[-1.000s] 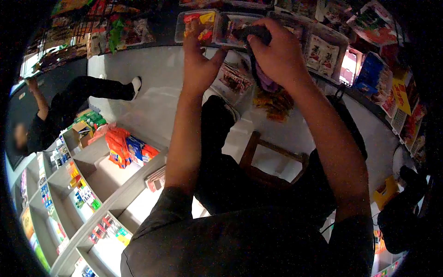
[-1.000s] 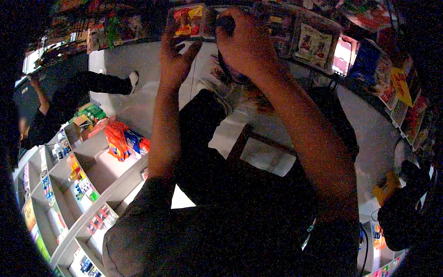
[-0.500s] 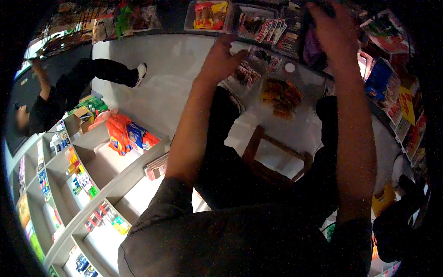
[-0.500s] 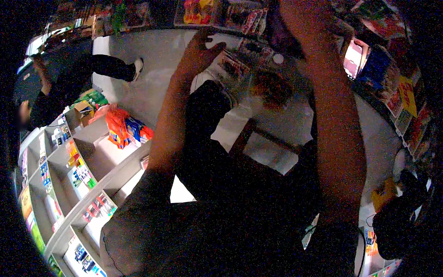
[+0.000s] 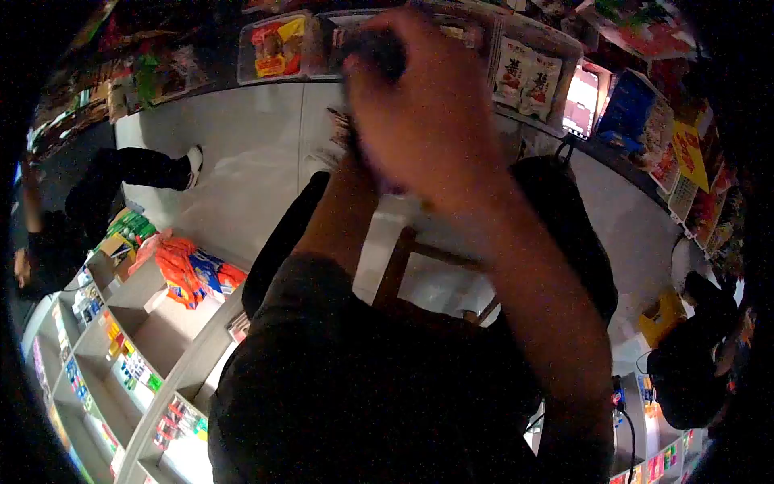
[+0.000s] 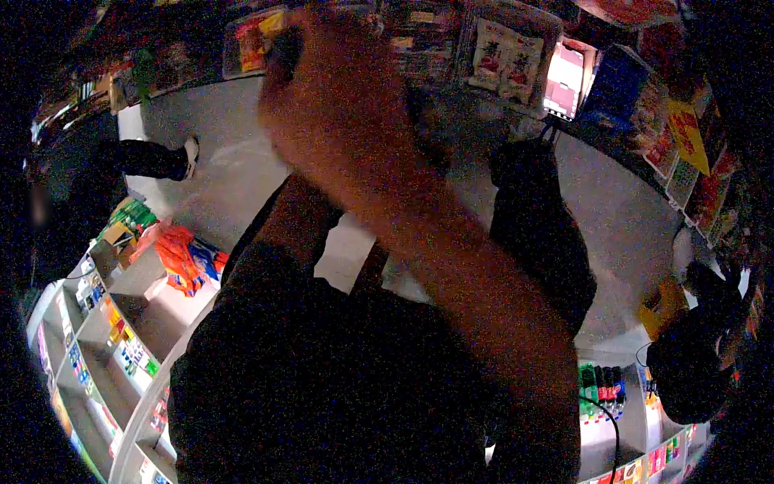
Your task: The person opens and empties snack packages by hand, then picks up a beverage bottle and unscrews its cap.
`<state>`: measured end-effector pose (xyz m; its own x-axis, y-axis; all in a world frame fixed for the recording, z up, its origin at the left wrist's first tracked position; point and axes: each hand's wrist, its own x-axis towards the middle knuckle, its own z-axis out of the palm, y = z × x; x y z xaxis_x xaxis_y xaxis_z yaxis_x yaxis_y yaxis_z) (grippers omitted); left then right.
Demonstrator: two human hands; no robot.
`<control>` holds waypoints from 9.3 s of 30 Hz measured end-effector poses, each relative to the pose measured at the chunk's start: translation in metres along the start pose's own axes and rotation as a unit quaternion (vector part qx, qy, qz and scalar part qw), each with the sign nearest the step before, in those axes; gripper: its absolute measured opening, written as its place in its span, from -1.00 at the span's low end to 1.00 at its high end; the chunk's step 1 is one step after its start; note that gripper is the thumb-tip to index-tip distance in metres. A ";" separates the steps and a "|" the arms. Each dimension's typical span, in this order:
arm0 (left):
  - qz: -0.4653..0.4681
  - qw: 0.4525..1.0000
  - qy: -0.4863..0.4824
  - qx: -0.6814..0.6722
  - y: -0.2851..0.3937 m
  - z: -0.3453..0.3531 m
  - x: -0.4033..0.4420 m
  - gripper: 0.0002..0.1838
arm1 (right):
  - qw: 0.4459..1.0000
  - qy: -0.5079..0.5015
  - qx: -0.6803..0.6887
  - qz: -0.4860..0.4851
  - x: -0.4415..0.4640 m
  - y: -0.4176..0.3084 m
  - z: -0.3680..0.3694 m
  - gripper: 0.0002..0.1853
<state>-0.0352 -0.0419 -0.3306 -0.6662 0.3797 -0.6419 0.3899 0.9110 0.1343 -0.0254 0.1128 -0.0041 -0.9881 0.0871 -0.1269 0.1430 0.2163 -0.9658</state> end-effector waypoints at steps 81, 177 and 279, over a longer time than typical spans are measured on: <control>0.052 0.890 0.393 -0.225 -0.023 -0.203 -0.241 -0.79 | 0.942 -0.281 -0.180 0.027 -0.016 0.019 0.027 -0.64; -0.005 0.999 -0.049 -0.010 -0.057 0.003 -0.145 -0.55 | 0.704 -0.607 -0.350 -0.117 -0.118 0.029 0.036 -0.76; 0.087 0.600 0.442 -0.661 0.035 -0.199 -0.236 -0.78 | 0.995 -0.075 -0.002 -0.071 -0.008 -0.004 0.000 -0.63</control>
<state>0.0096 -0.0674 -0.0244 -0.9933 -0.1081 0.0410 0.0462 -0.0456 0.9979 -0.0183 0.1112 0.0009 -0.9957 -0.0905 -0.0211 0.0006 0.2206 -0.9754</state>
